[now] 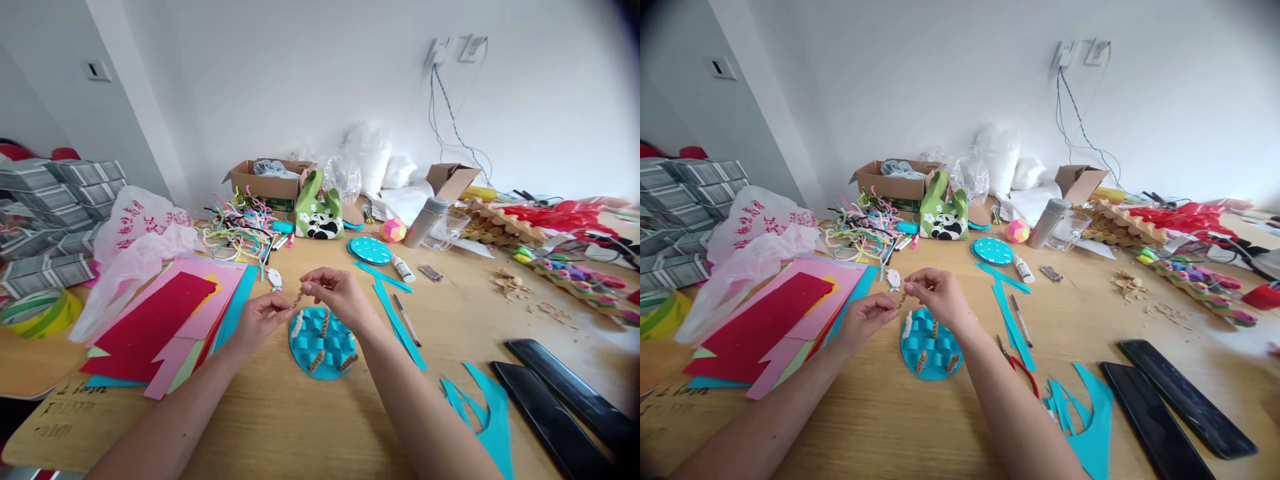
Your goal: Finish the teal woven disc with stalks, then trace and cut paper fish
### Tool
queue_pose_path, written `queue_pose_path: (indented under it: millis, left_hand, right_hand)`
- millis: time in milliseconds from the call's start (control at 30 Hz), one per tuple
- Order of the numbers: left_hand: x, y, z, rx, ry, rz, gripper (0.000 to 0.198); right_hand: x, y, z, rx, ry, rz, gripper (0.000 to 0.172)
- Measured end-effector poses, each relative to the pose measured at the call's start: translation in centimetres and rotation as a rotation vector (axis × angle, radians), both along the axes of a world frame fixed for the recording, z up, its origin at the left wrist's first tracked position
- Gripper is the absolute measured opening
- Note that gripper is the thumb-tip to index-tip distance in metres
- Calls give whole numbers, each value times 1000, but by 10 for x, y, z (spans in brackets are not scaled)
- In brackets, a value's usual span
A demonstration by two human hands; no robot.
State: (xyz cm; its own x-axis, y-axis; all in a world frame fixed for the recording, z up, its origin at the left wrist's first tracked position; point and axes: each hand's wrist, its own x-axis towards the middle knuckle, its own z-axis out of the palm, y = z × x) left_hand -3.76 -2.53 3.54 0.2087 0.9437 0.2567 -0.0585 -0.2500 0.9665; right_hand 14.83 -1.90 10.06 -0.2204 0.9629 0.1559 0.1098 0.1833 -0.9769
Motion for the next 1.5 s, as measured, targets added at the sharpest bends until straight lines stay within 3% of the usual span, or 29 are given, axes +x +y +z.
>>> queue_pose_path:
  millis: [333, 1067, 1167, 1300, 1400, 1500]
  left_hand:
    - [-1, -2, 1, -32, 148, -59, 23]
    - [2, 0, -9, 12, 158, 1, 19]
    - [2, 1, -9, -54, 108, -20, 25]
    - [2, 4, -10, -264, -170, -88, 41]
    - [1, 6, -8, -393, -319, -169, 38]
    - [0, 4, -5, -451, -337, -240, 34]
  right_hand:
    - [-1, -1, -2, -105, 56, 106, 27]
    - [0, -1, -5, 17, -116, 80, 24]
    - [0, 1, -5, -9, -59, 54, 27]
    - [6, 3, -3, -54, 15, 25, 31]
    - [10, 6, -5, -85, 75, 29, 31]
    - [12, 9, -10, -112, 120, 44, 32]
